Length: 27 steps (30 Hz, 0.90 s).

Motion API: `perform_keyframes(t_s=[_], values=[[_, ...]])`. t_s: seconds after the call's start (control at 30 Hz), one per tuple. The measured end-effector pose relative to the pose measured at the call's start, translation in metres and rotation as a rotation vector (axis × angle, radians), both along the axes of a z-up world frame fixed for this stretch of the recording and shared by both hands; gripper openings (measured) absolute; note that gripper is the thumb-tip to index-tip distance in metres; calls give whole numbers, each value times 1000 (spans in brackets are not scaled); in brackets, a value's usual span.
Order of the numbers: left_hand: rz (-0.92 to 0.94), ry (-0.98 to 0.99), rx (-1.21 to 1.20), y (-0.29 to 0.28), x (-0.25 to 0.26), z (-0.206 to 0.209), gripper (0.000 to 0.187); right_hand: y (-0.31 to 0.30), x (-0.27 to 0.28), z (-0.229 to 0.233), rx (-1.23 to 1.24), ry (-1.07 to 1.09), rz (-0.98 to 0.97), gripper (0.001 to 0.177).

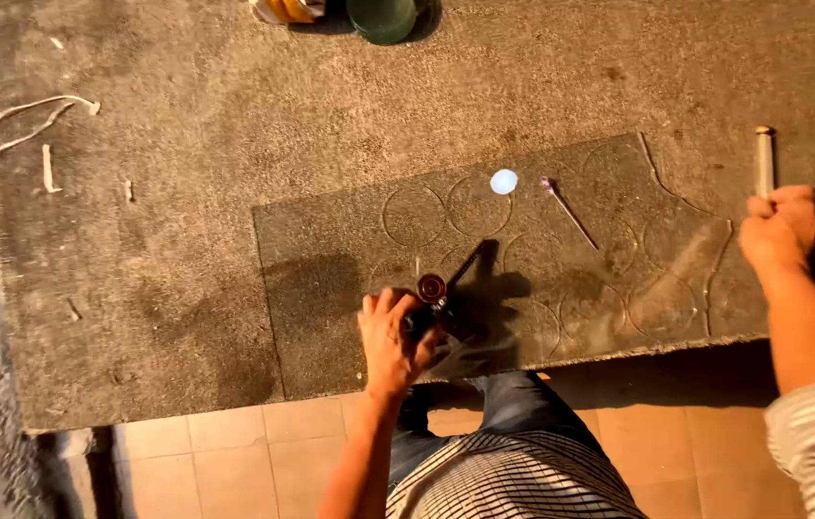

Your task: Score circles on a glass pane using a circular glass cutter

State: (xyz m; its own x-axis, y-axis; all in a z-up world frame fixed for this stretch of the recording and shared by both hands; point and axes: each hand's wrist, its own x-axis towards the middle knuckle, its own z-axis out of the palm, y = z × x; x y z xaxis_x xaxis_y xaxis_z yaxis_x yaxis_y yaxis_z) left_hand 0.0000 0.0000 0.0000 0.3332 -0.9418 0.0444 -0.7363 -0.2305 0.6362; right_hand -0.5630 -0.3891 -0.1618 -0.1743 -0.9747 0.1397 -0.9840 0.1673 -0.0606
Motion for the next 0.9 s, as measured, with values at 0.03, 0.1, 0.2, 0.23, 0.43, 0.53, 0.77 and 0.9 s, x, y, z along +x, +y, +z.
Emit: perform_keyframes(t_s=[0.03, 0.1, 0.2, 0.23, 0.43, 0.53, 0.77, 0.9], values=[[-17, 174, -115, 8, 0, 3, 50, -7, -8, -15, 7, 62, -41, 12], [90, 339, -104, 27, -5, 29, 31, 32, 41, 52, -23, -96, 130, 12], [375, 716, -72, 68, -7, 50, 20, 112, 167, 154, 11, -353, 343, 15], [550, 927, -53, 83, -10, 55, 20, 157, 206, 200, 69, -447, 386, 19], [1222, 1040, -75, 158, -3, 28, 41, 296, 338, 169, 391, -501, 806, 13], [1083, 999, -96, 169, 12, 44, 22, 315, 368, 160, 260, -271, 884, 12], [1042, 918, 216, 195, 26, 39, 32, 321, 385, 169, 140, -614, 940, 10], [1014, 1156, -84, 204, 35, 34, 36, 329, 376, 134, 386, -1128, 797, 3]])
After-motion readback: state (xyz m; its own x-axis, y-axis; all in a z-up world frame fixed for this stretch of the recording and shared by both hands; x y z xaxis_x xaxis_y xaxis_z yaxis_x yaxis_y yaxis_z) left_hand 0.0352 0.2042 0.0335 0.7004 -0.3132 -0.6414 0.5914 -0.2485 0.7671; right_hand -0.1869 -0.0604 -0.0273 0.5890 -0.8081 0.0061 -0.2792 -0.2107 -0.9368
